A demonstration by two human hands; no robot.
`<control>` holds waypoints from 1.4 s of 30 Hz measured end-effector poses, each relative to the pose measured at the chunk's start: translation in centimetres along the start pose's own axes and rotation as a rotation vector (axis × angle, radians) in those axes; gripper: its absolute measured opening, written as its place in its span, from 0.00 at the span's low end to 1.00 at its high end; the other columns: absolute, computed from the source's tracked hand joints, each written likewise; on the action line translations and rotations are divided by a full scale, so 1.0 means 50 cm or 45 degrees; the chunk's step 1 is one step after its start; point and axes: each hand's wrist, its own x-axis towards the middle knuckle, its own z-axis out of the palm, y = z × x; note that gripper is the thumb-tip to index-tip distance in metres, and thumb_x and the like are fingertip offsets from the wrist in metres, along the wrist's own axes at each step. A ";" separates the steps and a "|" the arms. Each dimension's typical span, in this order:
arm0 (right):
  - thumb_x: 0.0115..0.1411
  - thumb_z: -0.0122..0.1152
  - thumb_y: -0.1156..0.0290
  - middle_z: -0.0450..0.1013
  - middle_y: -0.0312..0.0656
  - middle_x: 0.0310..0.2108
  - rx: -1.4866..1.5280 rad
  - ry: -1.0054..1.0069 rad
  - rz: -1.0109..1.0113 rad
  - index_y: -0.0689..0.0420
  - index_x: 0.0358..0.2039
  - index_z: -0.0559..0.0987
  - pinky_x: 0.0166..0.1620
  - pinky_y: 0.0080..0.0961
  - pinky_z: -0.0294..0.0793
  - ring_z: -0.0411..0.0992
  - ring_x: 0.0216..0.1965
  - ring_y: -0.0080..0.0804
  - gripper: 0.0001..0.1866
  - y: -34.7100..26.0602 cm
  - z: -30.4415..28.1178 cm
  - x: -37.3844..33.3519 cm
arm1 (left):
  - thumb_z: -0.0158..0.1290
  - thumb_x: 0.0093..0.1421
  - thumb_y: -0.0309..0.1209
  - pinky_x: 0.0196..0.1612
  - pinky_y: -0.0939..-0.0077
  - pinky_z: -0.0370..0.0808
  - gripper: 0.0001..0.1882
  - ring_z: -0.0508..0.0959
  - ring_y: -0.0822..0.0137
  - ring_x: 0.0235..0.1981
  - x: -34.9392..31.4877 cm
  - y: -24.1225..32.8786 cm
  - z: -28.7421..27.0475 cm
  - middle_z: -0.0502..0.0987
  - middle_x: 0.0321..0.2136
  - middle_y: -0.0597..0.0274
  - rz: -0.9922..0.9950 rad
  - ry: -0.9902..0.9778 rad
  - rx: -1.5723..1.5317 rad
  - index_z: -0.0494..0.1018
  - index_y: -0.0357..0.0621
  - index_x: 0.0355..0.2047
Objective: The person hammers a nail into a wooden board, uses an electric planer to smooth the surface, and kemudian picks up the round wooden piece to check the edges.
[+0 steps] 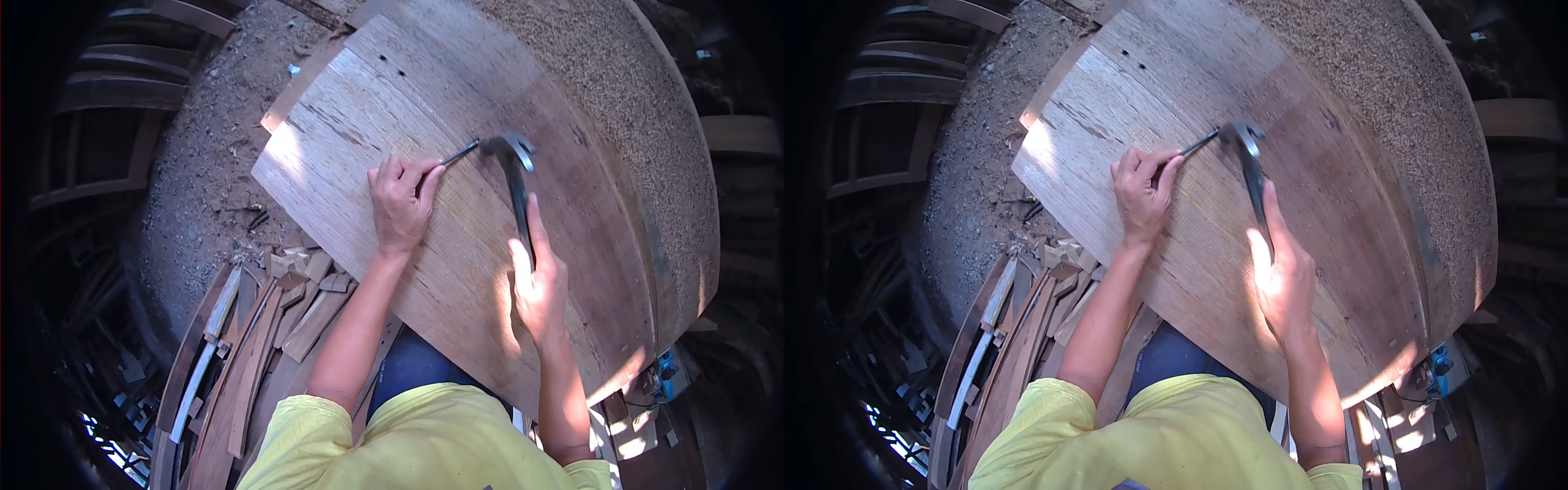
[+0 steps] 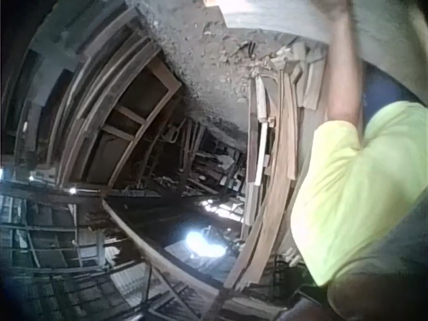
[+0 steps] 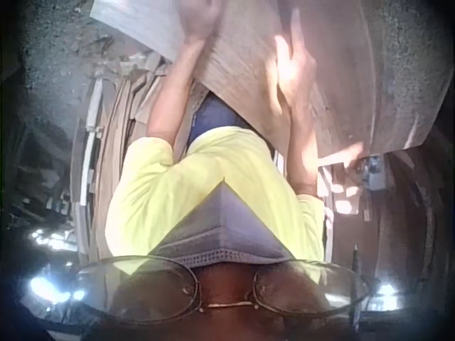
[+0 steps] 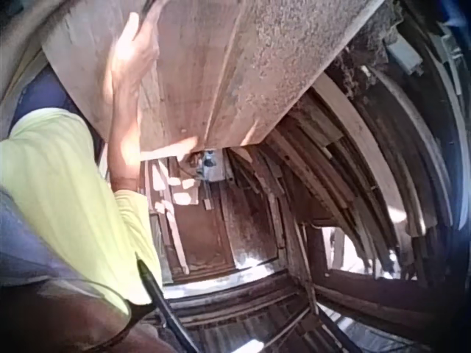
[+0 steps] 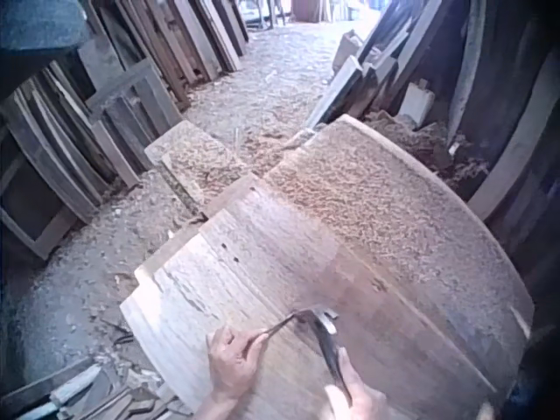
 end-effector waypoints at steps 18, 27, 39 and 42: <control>0.67 0.72 0.65 0.78 0.41 0.29 0.244 0.522 0.651 0.58 0.49 0.79 0.38 0.34 0.78 0.80 0.32 0.30 0.16 0.444 -0.134 -0.714 | 0.54 0.75 0.33 0.58 0.47 0.69 0.10 0.76 0.46 0.49 -0.020 -0.042 0.035 0.80 0.44 0.49 0.345 0.301 0.342 0.77 0.39 0.45; 0.68 0.68 0.70 0.72 0.35 0.25 0.795 0.854 0.795 0.58 0.44 0.75 0.25 0.26 0.72 0.72 0.19 0.22 0.10 0.749 -0.205 -1.104 | 0.48 0.76 0.28 0.61 0.55 0.74 0.14 0.76 0.47 0.55 -0.540 0.415 0.141 0.78 0.50 0.50 0.201 -0.364 -0.300 0.76 0.38 0.56; 0.66 0.68 0.74 0.69 0.32 0.24 0.576 0.807 0.888 0.57 0.42 0.72 0.24 0.22 0.68 0.68 0.18 0.19 0.11 1.034 -0.319 -1.490 | 0.50 0.70 0.23 0.72 0.43 0.71 0.18 0.76 0.32 0.63 -0.630 0.453 0.364 0.77 0.60 0.28 0.974 -0.137 0.429 0.72 0.22 0.56; 0.66 0.68 0.76 0.69 0.32 0.24 0.661 0.865 0.965 0.57 0.42 0.72 0.24 0.23 0.69 0.69 0.19 0.20 0.11 1.070 -0.299 -1.538 | 0.51 0.70 0.25 0.71 0.37 0.69 0.20 0.75 0.37 0.67 -0.638 0.479 0.383 0.77 0.62 0.33 1.089 -0.174 0.497 0.75 0.23 0.57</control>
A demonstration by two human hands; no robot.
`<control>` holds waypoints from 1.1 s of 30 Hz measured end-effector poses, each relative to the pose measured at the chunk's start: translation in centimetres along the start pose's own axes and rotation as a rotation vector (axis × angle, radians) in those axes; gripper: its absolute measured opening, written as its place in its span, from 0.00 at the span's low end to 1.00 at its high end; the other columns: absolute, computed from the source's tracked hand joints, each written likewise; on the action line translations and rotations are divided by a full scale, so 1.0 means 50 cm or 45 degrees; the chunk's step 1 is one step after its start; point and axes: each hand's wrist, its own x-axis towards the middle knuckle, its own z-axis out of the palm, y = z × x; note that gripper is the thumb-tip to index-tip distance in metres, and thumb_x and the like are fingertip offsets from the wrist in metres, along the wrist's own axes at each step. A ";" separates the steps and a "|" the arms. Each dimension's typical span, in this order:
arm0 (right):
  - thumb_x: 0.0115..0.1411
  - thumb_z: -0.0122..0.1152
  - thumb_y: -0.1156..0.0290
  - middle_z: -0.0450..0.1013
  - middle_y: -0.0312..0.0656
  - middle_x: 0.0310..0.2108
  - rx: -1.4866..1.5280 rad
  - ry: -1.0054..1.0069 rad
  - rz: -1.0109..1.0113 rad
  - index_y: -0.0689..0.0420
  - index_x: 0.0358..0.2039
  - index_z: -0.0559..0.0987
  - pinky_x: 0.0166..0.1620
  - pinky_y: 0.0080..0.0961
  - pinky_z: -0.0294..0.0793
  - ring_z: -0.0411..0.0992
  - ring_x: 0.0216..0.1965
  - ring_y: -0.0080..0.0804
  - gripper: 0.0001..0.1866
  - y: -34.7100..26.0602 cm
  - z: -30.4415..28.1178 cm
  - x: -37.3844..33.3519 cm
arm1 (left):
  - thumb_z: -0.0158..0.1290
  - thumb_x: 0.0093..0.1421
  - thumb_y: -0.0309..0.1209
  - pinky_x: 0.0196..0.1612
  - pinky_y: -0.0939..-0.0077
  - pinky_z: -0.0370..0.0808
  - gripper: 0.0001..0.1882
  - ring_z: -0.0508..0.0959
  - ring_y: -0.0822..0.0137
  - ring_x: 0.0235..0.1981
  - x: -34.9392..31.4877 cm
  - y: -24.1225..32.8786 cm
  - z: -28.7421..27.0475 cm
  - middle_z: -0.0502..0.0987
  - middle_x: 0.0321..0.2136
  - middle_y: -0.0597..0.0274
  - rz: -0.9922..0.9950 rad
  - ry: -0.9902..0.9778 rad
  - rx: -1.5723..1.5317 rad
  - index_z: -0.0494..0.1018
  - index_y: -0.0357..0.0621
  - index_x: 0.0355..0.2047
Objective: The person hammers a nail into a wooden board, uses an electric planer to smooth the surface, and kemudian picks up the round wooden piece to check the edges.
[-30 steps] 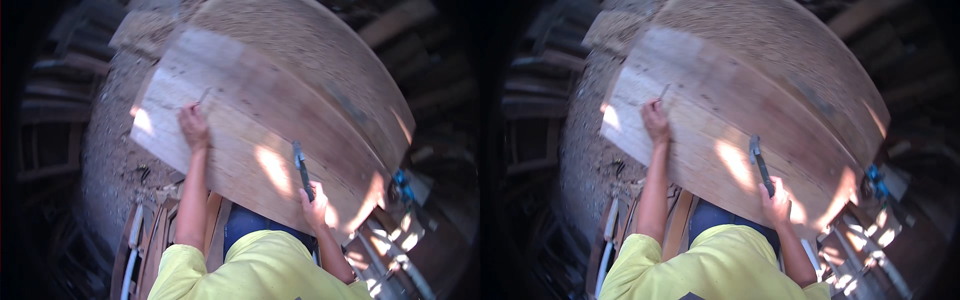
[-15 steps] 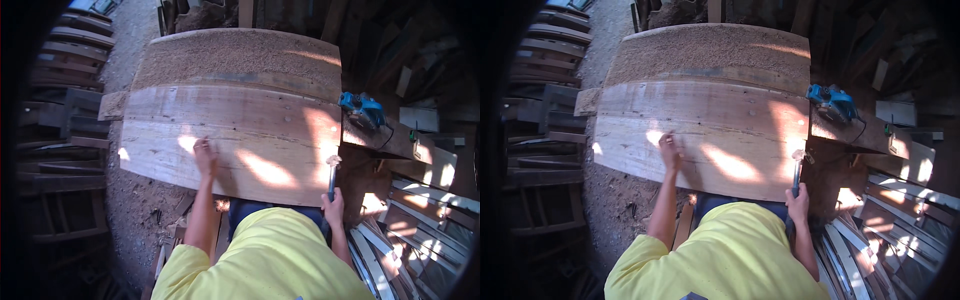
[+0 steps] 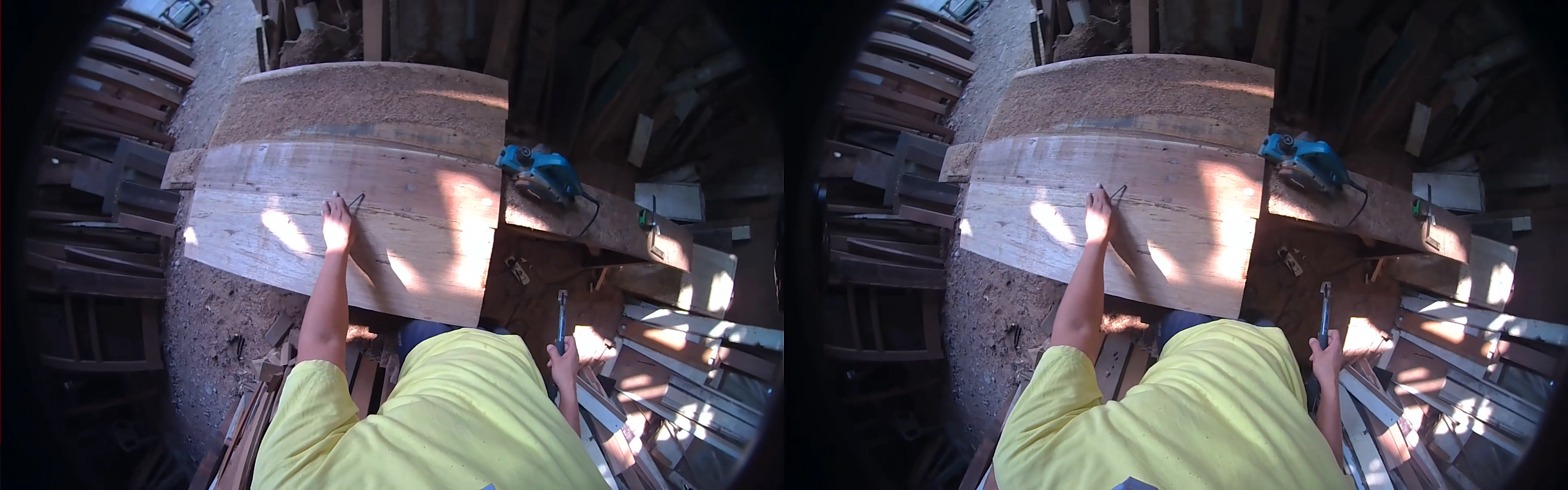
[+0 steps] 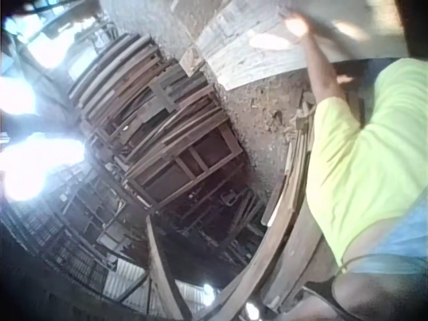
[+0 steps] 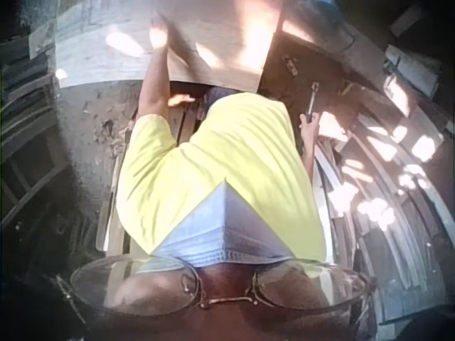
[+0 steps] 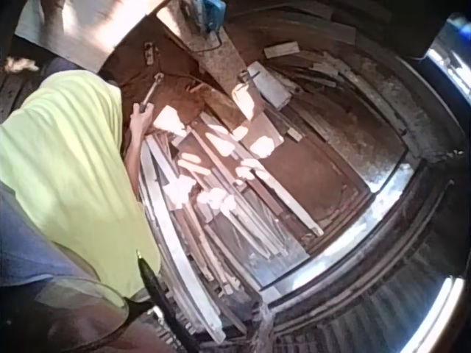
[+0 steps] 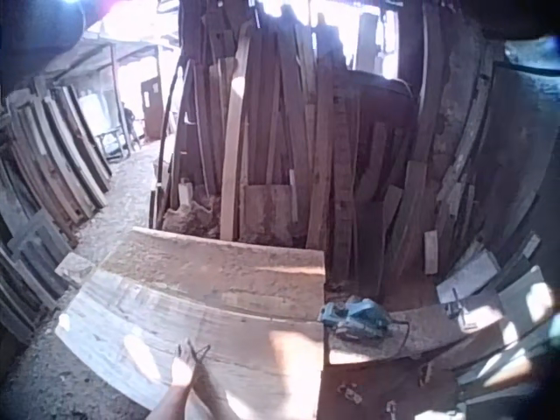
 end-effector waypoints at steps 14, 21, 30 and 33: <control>0.67 0.67 0.76 0.73 0.34 0.27 0.271 -0.064 -0.013 0.59 0.46 0.73 0.24 0.21 0.71 0.71 0.20 0.20 0.12 0.031 -0.147 0.187 | 0.54 0.68 0.29 0.56 0.46 0.79 0.16 0.81 0.40 0.50 0.046 0.005 0.011 0.80 0.54 0.47 -0.314 -0.342 -0.012 0.72 0.41 0.55; 0.71 0.64 0.73 0.72 0.36 0.28 0.076 0.035 -0.297 0.60 0.50 0.73 0.25 0.24 0.69 0.70 0.20 0.21 0.11 0.005 -0.275 0.375 | 0.56 0.69 0.32 0.54 0.46 0.77 0.10 0.79 0.38 0.49 0.028 0.129 -0.072 0.79 0.46 0.41 -0.761 -0.136 -0.213 0.75 0.39 0.45; 0.66 0.65 0.70 0.70 0.39 0.26 -0.440 -0.279 -0.910 0.59 0.43 0.73 0.28 0.32 0.70 0.70 0.21 0.30 0.11 -0.142 -0.313 0.477 | 0.58 0.72 0.44 0.61 0.46 0.68 0.11 0.75 0.49 0.57 -0.081 0.326 -0.153 0.80 0.48 0.59 -1.570 0.220 -0.070 0.81 0.53 0.46; 0.63 0.65 0.72 0.68 0.36 0.21 -0.458 -0.438 -0.859 0.59 0.38 0.73 0.28 0.33 0.66 0.67 0.21 0.25 0.09 -0.219 -0.219 0.458 | 0.59 0.71 0.43 0.61 0.46 0.67 0.10 0.76 0.51 0.56 -0.062 0.244 -0.137 0.80 0.46 0.61 -1.529 0.282 -0.047 0.81 0.54 0.43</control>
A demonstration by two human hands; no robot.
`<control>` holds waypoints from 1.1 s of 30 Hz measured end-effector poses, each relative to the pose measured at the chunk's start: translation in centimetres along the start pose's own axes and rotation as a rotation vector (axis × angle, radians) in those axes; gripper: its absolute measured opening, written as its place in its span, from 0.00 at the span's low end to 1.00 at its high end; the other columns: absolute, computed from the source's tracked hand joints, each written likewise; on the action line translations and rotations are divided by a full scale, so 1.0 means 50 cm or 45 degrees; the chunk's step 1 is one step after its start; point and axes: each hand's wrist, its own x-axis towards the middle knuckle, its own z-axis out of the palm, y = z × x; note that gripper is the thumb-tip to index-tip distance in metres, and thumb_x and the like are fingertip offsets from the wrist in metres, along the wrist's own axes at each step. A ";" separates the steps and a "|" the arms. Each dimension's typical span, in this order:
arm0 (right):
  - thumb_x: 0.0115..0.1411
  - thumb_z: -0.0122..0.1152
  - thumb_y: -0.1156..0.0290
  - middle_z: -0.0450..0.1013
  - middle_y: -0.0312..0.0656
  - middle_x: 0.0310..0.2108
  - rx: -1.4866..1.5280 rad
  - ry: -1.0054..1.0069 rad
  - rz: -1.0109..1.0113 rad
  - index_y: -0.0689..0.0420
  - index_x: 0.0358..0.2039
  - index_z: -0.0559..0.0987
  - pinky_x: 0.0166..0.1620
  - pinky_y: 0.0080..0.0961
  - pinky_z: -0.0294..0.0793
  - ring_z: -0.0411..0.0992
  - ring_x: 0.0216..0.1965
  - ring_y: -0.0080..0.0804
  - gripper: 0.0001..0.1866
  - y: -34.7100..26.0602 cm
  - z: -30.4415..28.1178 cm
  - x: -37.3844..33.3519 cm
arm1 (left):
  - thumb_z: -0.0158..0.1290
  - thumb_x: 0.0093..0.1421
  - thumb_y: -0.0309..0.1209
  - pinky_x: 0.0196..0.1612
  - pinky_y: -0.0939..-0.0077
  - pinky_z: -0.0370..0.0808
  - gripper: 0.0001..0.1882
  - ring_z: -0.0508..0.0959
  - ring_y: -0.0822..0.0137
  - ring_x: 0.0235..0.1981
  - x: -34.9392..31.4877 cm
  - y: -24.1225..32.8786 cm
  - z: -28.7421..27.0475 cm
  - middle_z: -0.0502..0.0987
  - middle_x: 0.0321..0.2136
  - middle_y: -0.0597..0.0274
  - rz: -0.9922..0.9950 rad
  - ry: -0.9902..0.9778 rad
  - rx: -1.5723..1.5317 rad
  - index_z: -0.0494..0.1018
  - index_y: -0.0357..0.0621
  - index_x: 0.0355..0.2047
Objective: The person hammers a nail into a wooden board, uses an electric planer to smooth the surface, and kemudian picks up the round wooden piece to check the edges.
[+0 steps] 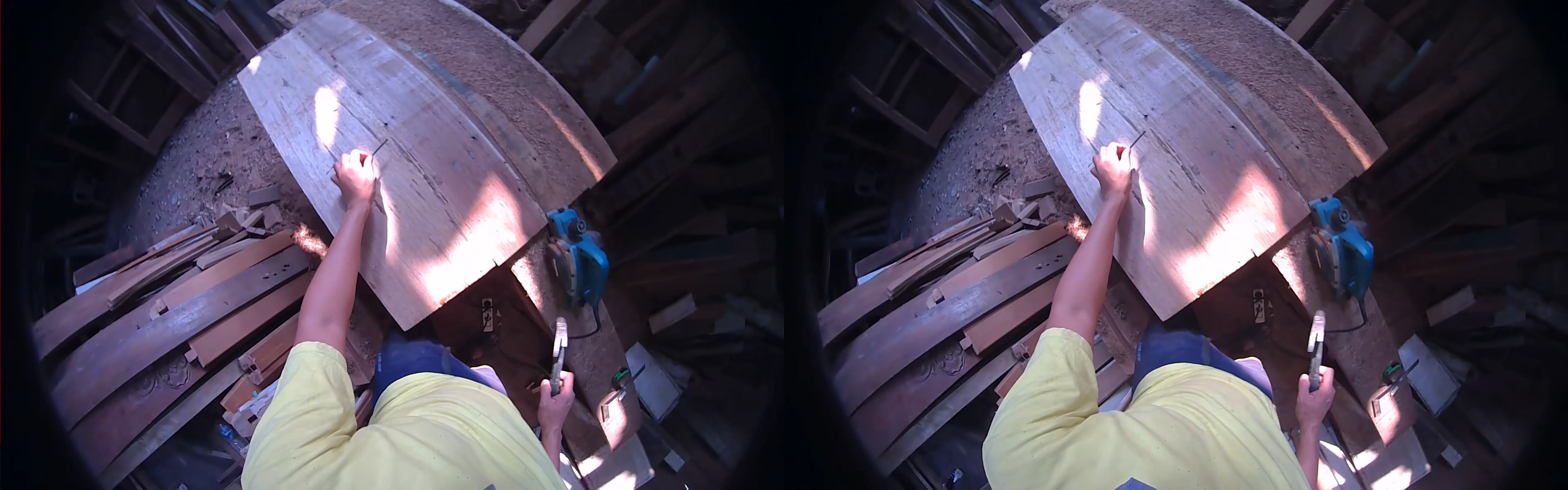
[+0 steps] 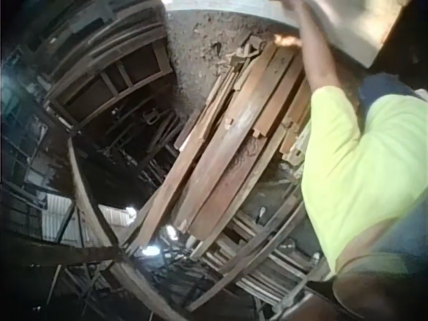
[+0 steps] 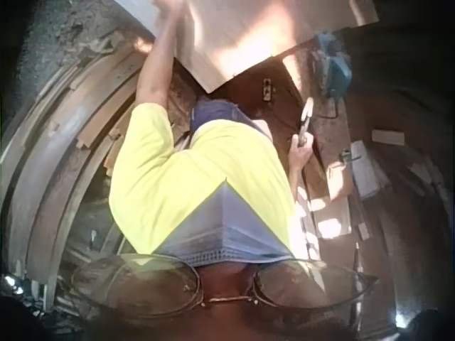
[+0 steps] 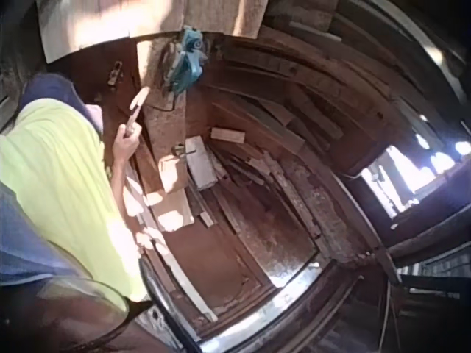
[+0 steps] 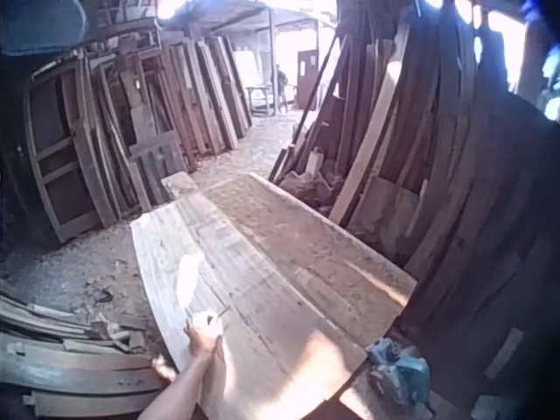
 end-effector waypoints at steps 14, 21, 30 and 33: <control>0.66 0.71 0.71 0.75 0.35 0.24 0.007 -0.322 0.375 0.61 0.43 0.78 0.31 0.25 0.73 0.72 0.25 0.20 0.11 -0.346 0.417 0.084 | 0.67 0.67 0.40 0.52 0.58 0.70 0.08 0.78 0.58 0.44 0.185 -0.030 0.048 0.78 0.36 0.64 0.217 -0.156 -0.060 0.85 0.54 0.41; 0.65 0.68 0.71 0.74 0.37 0.20 0.055 -0.369 0.330 0.62 0.44 0.76 0.30 0.29 0.74 0.73 0.22 0.24 0.12 -0.501 0.511 0.214 | 0.69 0.64 0.41 0.50 0.62 0.67 0.08 0.75 0.63 0.41 0.206 -0.020 0.043 0.74 0.34 0.69 0.203 -0.208 -0.052 0.87 0.58 0.42; 0.72 0.65 0.70 0.83 0.55 0.40 0.073 -0.357 0.055 0.57 0.72 0.71 0.43 0.37 0.81 0.84 0.39 0.47 0.30 -0.670 0.661 0.399 | 0.68 0.64 0.45 0.48 0.60 0.68 0.08 0.75 0.62 0.42 0.203 -0.030 0.053 0.75 0.35 0.70 0.215 -0.206 -0.008 0.87 0.62 0.41; 0.74 0.62 0.70 0.82 0.60 0.41 -0.036 -0.274 -0.425 0.50 0.80 0.63 0.45 0.42 0.82 0.86 0.43 0.55 0.36 -0.727 0.712 0.469 | 0.68 0.64 0.45 0.48 0.60 0.69 0.08 0.76 0.62 0.43 0.204 -0.030 0.050 0.76 0.36 0.70 0.219 -0.199 0.001 0.87 0.63 0.41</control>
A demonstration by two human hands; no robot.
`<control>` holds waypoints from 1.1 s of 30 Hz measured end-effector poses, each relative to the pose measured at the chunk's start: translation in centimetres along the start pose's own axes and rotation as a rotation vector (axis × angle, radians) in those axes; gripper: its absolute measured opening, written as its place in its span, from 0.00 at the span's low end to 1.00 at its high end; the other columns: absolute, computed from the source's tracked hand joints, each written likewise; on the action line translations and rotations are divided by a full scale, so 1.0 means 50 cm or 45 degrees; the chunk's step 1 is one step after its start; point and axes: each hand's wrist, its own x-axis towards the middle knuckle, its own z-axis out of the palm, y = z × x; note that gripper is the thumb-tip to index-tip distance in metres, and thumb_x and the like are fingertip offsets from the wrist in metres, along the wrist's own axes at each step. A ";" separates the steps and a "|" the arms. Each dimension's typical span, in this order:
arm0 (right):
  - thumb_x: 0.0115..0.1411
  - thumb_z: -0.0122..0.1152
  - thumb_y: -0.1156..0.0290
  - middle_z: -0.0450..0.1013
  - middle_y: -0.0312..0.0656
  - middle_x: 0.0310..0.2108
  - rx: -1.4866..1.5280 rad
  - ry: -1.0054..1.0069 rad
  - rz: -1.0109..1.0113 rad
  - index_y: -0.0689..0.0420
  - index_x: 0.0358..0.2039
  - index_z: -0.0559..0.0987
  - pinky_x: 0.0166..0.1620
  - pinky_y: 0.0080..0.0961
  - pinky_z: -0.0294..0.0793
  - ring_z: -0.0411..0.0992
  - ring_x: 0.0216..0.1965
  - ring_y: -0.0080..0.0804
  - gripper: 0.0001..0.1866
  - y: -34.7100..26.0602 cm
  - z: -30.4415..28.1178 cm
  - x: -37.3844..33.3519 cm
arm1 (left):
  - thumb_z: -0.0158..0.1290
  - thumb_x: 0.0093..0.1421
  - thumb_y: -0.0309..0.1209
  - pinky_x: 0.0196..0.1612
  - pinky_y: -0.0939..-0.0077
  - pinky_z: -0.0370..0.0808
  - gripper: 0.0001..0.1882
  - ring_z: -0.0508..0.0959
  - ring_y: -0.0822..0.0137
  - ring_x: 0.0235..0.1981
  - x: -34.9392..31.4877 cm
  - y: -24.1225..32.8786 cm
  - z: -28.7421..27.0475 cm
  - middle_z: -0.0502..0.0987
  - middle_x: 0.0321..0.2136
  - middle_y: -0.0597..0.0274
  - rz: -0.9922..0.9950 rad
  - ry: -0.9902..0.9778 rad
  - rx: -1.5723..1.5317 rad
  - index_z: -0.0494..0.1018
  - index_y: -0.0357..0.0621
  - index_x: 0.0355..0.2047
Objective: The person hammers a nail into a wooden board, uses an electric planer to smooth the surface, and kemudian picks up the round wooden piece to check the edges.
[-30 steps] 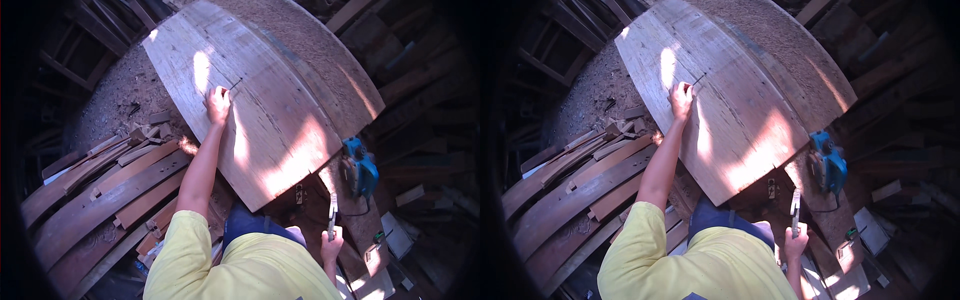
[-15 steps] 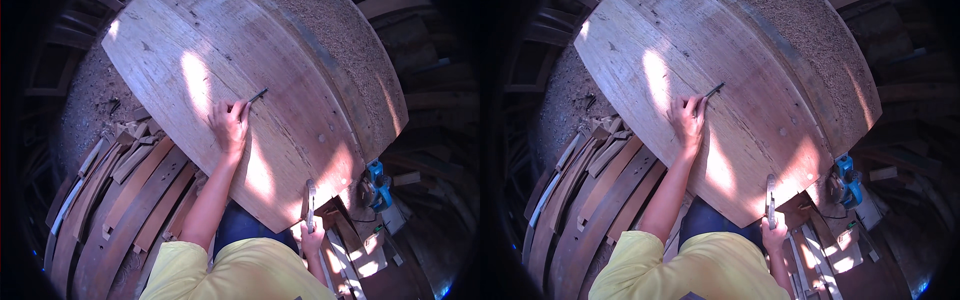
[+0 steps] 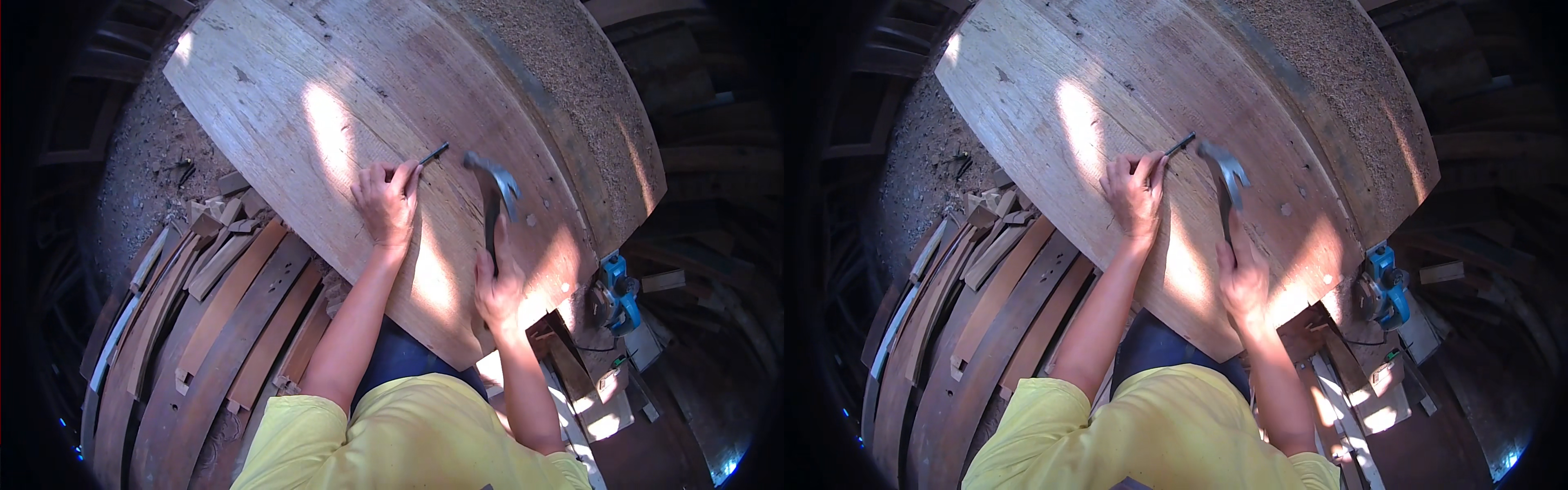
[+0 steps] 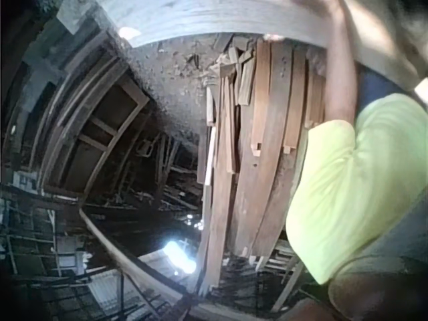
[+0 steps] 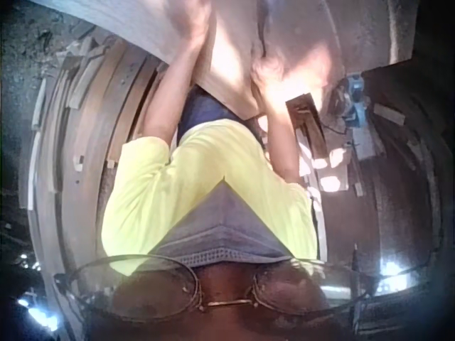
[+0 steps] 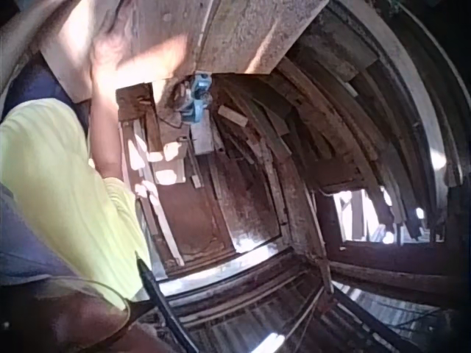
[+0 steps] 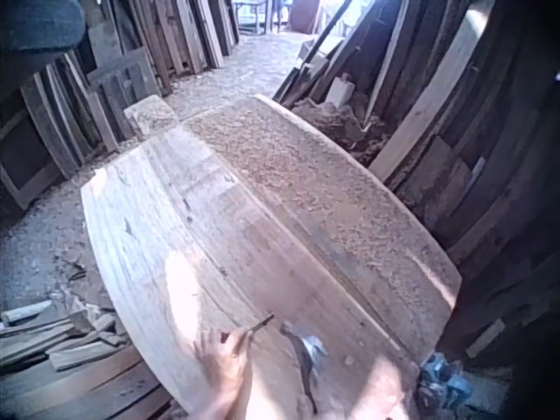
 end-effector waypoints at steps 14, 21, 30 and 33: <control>0.77 0.58 0.61 0.73 0.41 0.21 0.365 0.039 0.441 0.53 0.75 0.68 0.30 0.36 0.74 0.73 0.21 0.35 0.30 0.052 -0.079 -0.125 | 0.67 0.67 0.41 0.51 0.62 0.72 0.09 0.76 0.60 0.42 -0.011 0.015 0.000 0.80 0.33 0.66 0.027 0.082 -0.261 0.87 0.52 0.39; 0.73 0.64 0.65 0.71 0.32 0.19 0.571 -0.041 0.581 0.62 0.49 0.78 0.24 0.25 0.69 0.69 0.18 0.20 0.14 0.237 -0.226 -0.436 | 0.60 0.73 0.41 0.43 0.60 0.74 0.16 0.78 0.58 0.32 -0.108 0.149 -0.046 0.80 0.27 0.54 -0.568 0.122 -0.830 0.84 0.39 0.36; 0.68 0.69 0.72 0.73 0.35 0.23 0.796 0.020 0.447 0.57 0.38 0.70 0.23 0.21 0.71 0.72 0.19 0.20 0.13 0.391 -0.472 -0.657 | 0.62 0.72 0.35 0.44 0.78 0.72 0.11 0.77 0.78 0.39 -0.678 0.404 -0.109 0.84 0.41 0.70 -0.969 -1.074 -1.092 0.85 0.46 0.49; 0.67 0.74 0.68 0.82 0.36 0.38 1.115 0.208 0.461 0.58 0.46 0.73 0.35 0.21 0.81 0.80 0.33 0.20 0.17 0.446 -0.545 -0.698 | 0.61 0.72 0.32 0.46 0.77 0.76 0.08 0.81 0.77 0.41 -0.796 0.582 -0.126 0.86 0.43 0.68 -0.666 -1.511 -1.385 0.84 0.46 0.48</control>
